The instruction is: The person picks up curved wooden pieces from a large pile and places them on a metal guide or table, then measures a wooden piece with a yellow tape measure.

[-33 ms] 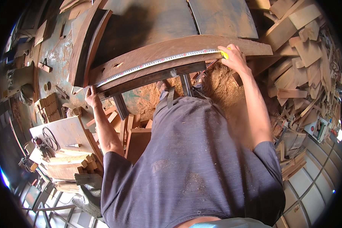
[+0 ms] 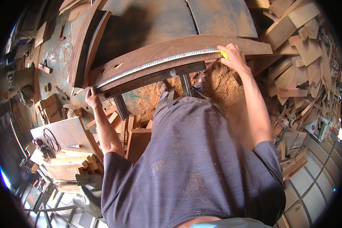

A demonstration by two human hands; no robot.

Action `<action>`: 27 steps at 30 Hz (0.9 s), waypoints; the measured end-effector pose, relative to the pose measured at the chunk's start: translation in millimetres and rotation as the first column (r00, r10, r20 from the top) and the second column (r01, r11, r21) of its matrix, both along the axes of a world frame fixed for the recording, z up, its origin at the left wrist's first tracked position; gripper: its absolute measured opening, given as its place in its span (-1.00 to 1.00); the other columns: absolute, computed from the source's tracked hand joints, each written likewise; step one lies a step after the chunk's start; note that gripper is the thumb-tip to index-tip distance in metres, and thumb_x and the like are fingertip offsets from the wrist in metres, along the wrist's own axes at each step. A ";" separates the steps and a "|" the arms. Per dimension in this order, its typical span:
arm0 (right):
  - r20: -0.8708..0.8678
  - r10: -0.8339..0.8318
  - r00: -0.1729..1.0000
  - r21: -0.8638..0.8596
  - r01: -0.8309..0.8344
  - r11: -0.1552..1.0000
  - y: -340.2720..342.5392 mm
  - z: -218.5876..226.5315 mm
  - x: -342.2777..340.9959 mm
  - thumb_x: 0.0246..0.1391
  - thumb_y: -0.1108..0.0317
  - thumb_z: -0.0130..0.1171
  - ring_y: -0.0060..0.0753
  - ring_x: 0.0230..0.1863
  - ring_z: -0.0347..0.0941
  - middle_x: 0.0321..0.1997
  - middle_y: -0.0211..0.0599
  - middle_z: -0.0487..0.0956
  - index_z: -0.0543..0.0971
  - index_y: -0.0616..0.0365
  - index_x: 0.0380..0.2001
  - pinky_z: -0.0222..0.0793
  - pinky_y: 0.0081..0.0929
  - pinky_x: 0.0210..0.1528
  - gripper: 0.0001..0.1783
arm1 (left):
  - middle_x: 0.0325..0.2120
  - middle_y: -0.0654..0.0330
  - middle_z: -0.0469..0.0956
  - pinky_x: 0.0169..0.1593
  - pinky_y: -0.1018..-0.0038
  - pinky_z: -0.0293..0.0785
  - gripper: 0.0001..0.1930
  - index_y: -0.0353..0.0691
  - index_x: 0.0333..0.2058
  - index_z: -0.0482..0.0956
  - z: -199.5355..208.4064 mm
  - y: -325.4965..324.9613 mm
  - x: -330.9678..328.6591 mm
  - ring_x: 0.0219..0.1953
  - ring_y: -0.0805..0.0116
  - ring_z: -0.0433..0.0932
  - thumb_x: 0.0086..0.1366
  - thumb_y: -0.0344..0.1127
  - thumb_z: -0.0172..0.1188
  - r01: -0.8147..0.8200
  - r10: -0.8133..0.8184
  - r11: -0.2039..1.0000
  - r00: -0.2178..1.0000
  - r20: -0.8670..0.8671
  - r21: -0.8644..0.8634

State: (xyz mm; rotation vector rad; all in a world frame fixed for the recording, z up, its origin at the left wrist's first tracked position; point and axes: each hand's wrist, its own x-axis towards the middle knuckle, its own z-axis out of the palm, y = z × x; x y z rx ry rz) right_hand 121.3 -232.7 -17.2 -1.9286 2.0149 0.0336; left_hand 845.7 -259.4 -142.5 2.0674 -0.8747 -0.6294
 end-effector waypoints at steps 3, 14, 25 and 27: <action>0.015 -0.027 1.000 0.034 0.026 0.999 -0.5 2.9 0.8 -0.05 0.32 0.32 -0.09 0.22 0.39 0.07 -0.24 0.51 0.59 -0.34 0.22 0.40 -0.02 0.23 -0.33 | -0.12 0.05 0.72 0.03 0.42 0.52 -0.54 -0.49 0.03 0.64 8.6 -0.3 -9.7 -0.12 0.34 0.64 0.38 -0.16 0.37 0.005 -0.005 1.000 1.000 0.023 -0.001; 0.055 -0.068 0.996 -0.020 0.069 0.997 6.5 -5.9 -3.0 -0.09 0.39 0.35 -0.12 0.20 0.40 0.04 -0.28 0.52 0.63 -0.29 0.17 0.40 -0.11 0.21 -0.34 | -0.28 0.19 0.72 -0.11 0.44 0.51 -0.66 -0.42 -0.08 0.70 19.2 -6.1 -20.1 -0.27 0.42 0.57 0.42 -0.19 0.31 0.023 -0.027 0.996 0.998 0.055 0.083; 0.102 -0.104 0.989 -0.039 0.108 0.993 12.1 -8.1 -3.8 0.04 0.43 0.27 -0.07 0.25 0.36 0.06 -0.23 0.53 0.64 -0.30 0.13 0.36 0.14 0.18 -0.46 | -0.33 0.11 0.71 -0.18 0.34 0.49 -0.67 -0.39 -0.18 0.72 17.9 -21.4 -16.1 -0.34 0.36 0.54 0.40 -0.15 0.31 0.024 -0.061 0.982 0.979 0.192 0.187; 0.120 -0.096 0.988 -0.132 0.111 0.985 15.4 -19.0 -6.6 -0.07 0.47 0.31 -0.09 0.18 0.40 -0.02 -0.27 0.53 0.67 -0.24 0.09 0.43 -0.02 0.13 -0.42 | -0.30 0.10 0.72 -0.13 0.34 0.53 -0.66 -0.39 -0.13 0.72 19.5 -26.9 -17.8 -0.31 0.35 0.57 0.40 -0.15 0.31 0.048 -0.106 0.976 0.957 0.272 0.212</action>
